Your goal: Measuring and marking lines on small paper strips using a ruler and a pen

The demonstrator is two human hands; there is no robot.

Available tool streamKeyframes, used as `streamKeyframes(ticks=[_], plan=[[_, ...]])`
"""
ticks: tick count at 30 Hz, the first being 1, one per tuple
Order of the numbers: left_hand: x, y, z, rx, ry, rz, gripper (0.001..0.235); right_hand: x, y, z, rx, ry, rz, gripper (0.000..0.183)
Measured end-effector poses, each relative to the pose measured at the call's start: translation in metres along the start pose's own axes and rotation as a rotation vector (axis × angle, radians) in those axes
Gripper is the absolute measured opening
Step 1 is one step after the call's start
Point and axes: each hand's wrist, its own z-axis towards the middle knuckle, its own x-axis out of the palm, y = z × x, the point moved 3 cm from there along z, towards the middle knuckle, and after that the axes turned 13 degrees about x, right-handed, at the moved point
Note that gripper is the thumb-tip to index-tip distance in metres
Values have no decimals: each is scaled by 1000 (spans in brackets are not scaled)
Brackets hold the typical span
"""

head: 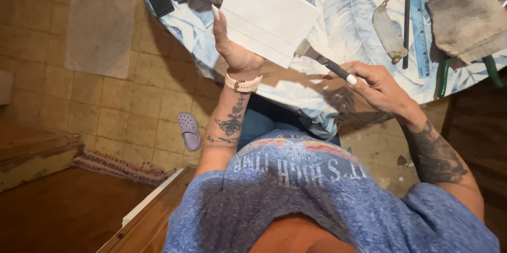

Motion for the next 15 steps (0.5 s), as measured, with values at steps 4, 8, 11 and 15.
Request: streamKeyframes(ticks=[4,8,11,15], plan=[[-28,1,-21,46,-122,-30,56,4,5,1,-56,-32,-24,25],[-54,3,-35,105,-245,6,55,6,7,3,-110,-84,-54,26],[-43,4,-32,100,-235,-3,55,8,6,3,-115,-98,-72,28],[-31,8,-26,54,-175,-57,58,9,0,4,-112,-103,-51,25]])
